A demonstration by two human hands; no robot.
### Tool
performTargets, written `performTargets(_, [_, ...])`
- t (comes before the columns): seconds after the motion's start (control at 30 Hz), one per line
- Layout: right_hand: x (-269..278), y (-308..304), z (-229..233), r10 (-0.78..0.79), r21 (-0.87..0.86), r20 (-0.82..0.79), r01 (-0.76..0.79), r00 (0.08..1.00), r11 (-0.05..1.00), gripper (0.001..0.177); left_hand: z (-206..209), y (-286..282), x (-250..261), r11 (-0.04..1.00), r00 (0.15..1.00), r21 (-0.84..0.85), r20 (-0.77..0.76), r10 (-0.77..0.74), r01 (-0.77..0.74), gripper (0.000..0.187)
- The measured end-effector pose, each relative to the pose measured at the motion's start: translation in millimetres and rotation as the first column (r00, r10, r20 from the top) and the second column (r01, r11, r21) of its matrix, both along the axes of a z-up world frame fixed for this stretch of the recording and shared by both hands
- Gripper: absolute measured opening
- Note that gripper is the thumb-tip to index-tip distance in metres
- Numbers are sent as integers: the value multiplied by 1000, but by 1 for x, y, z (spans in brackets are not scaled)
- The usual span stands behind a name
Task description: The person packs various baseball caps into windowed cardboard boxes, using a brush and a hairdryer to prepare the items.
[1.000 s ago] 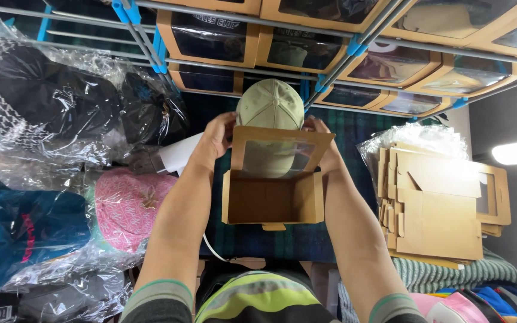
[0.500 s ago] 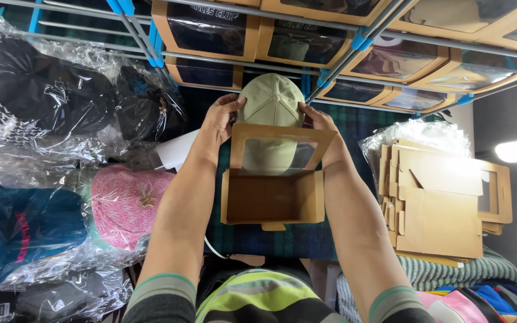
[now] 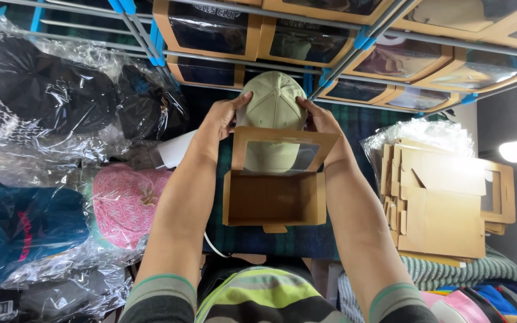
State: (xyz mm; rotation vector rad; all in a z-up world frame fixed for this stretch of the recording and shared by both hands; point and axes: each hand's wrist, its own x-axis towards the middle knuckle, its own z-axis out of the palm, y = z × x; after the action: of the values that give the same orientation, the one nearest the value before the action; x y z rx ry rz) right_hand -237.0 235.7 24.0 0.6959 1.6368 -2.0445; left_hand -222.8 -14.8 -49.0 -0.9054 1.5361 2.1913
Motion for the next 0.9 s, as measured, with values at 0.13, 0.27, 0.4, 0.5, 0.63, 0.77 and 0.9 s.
performTargets(0.13, [-9, 4, -17, -17, -19, 62, 18, 998, 1000, 63, 7, -5, 5, 1000, 1000, -13, 25, -8, 9, 68])
performTargets(0.27, [2, -1, 1, 30, 77, 19, -31, 999, 997, 65, 25, 4, 11, 1000, 1000, 26, 17, -17, 17, 64])
performTargets(0.4, [-12, 7, -36, -19, 76, -53, 23, 998, 997, 75, -1, 10, 3, 989, 993, 133, -93, 70, -57, 45])
performTargets(0.5, [-29, 10, -56, 31, 296, -223, 37, 974, 955, 63, -29, 8, -5, 993, 985, 71, -137, 108, -99, 40])
performTargets(0.63, [-81, 29, -85, 237, 546, -277, -50, 931, 836, 52, -12, 7, -23, 994, 963, -64, -259, 67, -87, 30])
performTargets(0.77, [-65, 37, -60, 544, 561, -231, -347, 806, 752, 42, 14, 4, -5, 994, 922, 61, -373, 104, -87, 28])
performTargets(0.9, [-20, 33, 15, 162, 29, -545, -175, 823, 984, 26, 16, 1, -17, 944, 783, 323, -570, 248, -63, 15])
